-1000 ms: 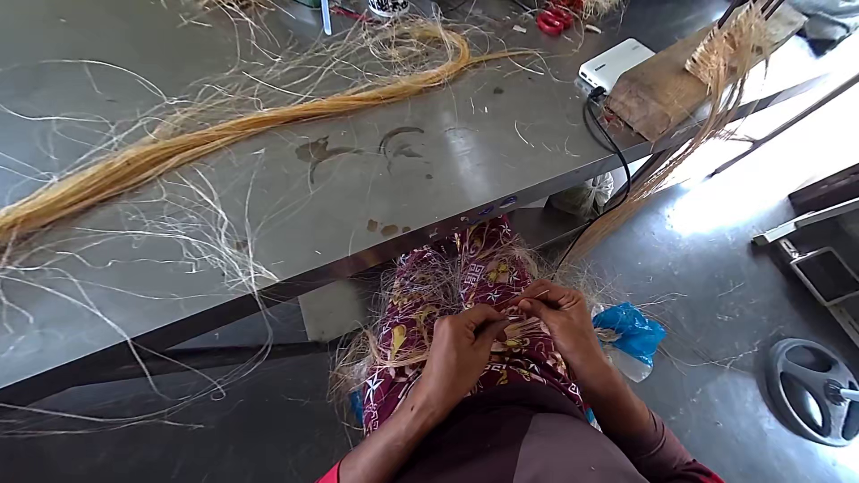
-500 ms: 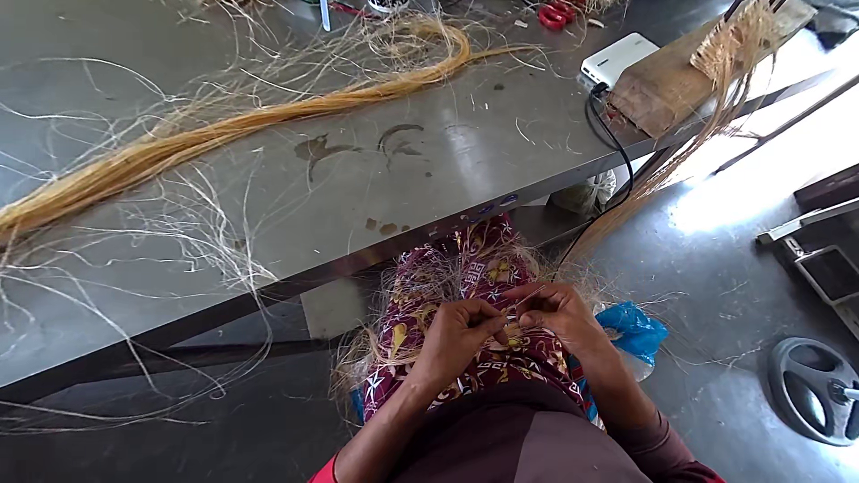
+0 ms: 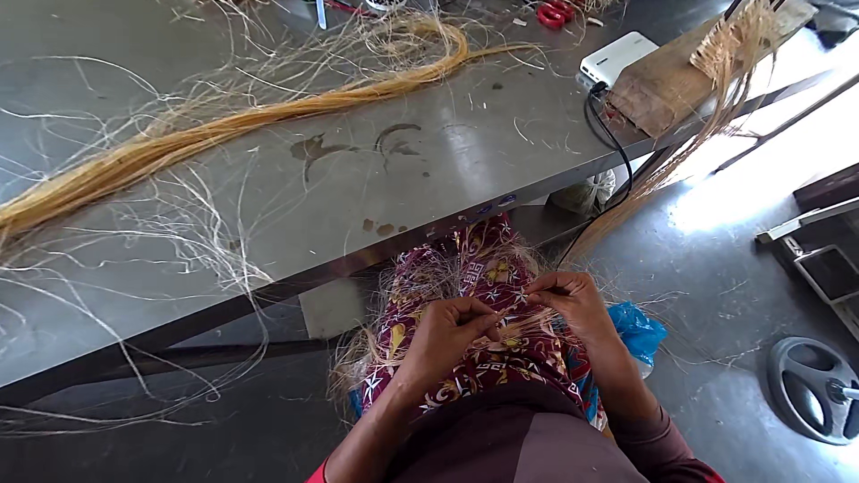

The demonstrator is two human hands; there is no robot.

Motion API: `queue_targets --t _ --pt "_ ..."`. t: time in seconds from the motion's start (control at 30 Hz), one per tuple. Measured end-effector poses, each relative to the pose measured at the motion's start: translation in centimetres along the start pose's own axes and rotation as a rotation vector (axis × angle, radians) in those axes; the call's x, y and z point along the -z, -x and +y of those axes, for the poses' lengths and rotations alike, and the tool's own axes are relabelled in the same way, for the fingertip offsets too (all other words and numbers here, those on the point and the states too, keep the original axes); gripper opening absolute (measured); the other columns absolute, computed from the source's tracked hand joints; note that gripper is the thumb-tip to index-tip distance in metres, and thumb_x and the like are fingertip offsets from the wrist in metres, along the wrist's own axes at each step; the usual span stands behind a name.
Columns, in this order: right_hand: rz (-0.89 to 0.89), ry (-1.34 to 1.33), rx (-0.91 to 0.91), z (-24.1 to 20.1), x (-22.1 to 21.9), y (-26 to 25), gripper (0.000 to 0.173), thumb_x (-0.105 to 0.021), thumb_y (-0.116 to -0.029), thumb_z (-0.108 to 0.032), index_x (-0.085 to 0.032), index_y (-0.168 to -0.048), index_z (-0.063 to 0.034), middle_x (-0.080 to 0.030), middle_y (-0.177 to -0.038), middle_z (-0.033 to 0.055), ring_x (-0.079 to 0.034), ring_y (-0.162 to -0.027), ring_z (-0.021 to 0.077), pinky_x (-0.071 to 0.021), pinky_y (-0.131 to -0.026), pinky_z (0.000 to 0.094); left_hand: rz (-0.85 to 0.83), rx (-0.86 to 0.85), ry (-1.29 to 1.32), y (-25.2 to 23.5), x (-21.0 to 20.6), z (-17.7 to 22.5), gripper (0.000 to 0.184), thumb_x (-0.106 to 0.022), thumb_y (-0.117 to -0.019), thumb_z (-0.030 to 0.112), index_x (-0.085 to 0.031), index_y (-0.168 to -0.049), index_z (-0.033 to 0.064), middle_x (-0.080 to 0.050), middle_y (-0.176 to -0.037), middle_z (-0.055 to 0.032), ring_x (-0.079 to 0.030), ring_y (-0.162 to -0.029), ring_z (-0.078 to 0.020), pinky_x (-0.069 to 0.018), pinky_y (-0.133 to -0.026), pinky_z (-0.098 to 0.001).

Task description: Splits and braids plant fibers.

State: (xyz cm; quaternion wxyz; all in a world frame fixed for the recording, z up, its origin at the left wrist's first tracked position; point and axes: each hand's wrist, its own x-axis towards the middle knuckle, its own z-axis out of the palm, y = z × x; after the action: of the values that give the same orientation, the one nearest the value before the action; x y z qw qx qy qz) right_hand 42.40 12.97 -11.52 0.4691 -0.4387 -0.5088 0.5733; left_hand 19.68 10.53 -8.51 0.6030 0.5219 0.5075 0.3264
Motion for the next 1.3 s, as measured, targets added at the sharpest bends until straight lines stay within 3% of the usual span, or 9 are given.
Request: queue_targets --t 0.23,0.43,0.53,0.67,0.8,0.9,1.03,1.17,1.3 --pt "0.078 0.023 0.173 0.9 0.1 -0.1 0.012 -0.072 -0.0855 0.007 -0.076 -0.089 -0.0028 -0.075 -0.084 -0.0018 -0.069 -0.076 0.0016 -0.0592 -0.076 0.0197 -0.103 -0.078 0.200 -0.1 0.9 -0.8 0.015 -0.065 -0.0937 0.004 -0.076 -0.092 0.0127 -0.074 -0.080 0.0084 -0.060 -0.064 0.0057 -0.0472 -0.058 -0.0104" --pt "0.039 -0.490 -0.219 1.1 -2.3 0.7 0.021 -0.058 -0.0940 0.006 -0.073 -0.084 -0.0046 -0.073 -0.074 0.0021 -0.070 -0.067 0.0088 -0.0602 -0.071 0.0260 -0.128 -0.228 0.094 -0.6 0.3 -1.5 0.006 -0.071 -0.0906 0.006 -0.076 -0.093 0.0093 -0.069 -0.085 0.0113 -0.062 -0.074 0.0045 -0.0524 -0.068 -0.0129" --pt "0.002 -0.558 -0.345 0.6 -3.0 0.9 0.023 -0.054 -0.0957 0.006 -0.070 -0.083 -0.0047 -0.072 -0.073 0.0028 -0.069 -0.065 0.0097 -0.0603 -0.069 0.0263 -0.042 -0.161 0.015 -0.6 -0.3 -1.1 0.009 -0.073 -0.0899 0.007 -0.073 -0.099 0.0078 -0.069 -0.082 0.0106 -0.060 -0.068 0.0046 -0.0509 -0.063 -0.0123" --pt "0.011 -0.569 -0.374 0.2 -3.1 0.9 0.024 -0.053 -0.0957 0.007 -0.070 -0.082 -0.0034 -0.072 -0.072 0.0038 -0.069 -0.065 0.0101 -0.0604 -0.068 0.0262 0.022 -0.233 -0.059 -0.7 -0.6 -1.3 0.005 -0.071 -0.0903 0.011 -0.074 -0.093 0.0093 -0.066 -0.076 0.0130 -0.051 -0.059 0.0088 -0.0414 -0.055 -0.0090" --pt "0.054 -0.546 -0.366 0.1 -3.2 0.8 0.022 -0.055 -0.0947 0.009 -0.070 -0.082 -0.0018 -0.072 -0.072 0.0047 -0.069 -0.064 0.0103 -0.0606 -0.068 0.0256 0.028 -0.272 -0.096 -0.8 -0.7 -1.5 0.004 -0.072 -0.0903 0.013 -0.074 -0.090 0.0089 -0.066 -0.078 0.0119 -0.052 -0.063 0.0084 -0.0428 -0.058 -0.0091" --pt "0.065 -0.517 -0.344 0.2 -3.1 0.9 0.020 -0.058 -0.0938 0.009 -0.070 -0.083 -0.0013 -0.072 -0.072 0.0047 -0.069 -0.065 0.0099 -0.0608 -0.069 0.0259 0.001 -0.288 -0.119 -0.8 -0.9 -1.5 0.005 -0.071 -0.0921 0.012 -0.073 -0.093 0.0073 -0.068 -0.086 0.0079 -0.061 -0.073 0.0055 -0.0514 -0.067 -0.0106" --pt "0.094 -0.415 -0.267 0.5 -3.0 1.0 0.016 -0.062 -0.0922 0.007 -0.072 -0.084 -0.0013 -0.072 -0.072 0.0031 -0.068 -0.065 0.0080 -0.0600 -0.071 0.0248 -0.009 -0.229 -0.090 -0.7 -1.1 -1.1 0.004 -0.069 -0.0932 0.013 -0.072 -0.094 0.0096 -0.064 -0.073 0.0131 -0.053 -0.059 0.0078 -0.0435 -0.055 -0.0096" --pt "0.139 -0.286 -0.133 0.5 -2.7 1.0 0.015 -0.063 -0.0920 0.007 -0.073 -0.085 -0.0017 -0.072 -0.073 0.0013 -0.068 -0.067 0.0059 -0.0594 -0.072 0.0232 0.029 -0.187 0.000 -0.6 -0.8 -0.7 0.005 -0.069 -0.0924 0.007 -0.074 -0.094 0.0084 -0.071 -0.080 0.0096 -0.063 -0.069 0.0042 -0.0522 -0.065 -0.0129" --pt "0.160 -0.140 -0.016 0.1 -2.3 0.9 0.015 -0.064 -0.0905 0.009 -0.074 -0.086 -0.0015 -0.072 -0.076 -0.0008 -0.068 -0.071 0.0034 -0.0584 -0.074 0.0207 0.066 -0.143 -0.004 -0.6 -0.5 -0.5 0.007 -0.073 -0.0894 0.003 -0.077 -0.093 0.0076 -0.074 -0.080 0.0081 -0.065 -0.070 0.0034 -0.0536 -0.067 -0.0136"
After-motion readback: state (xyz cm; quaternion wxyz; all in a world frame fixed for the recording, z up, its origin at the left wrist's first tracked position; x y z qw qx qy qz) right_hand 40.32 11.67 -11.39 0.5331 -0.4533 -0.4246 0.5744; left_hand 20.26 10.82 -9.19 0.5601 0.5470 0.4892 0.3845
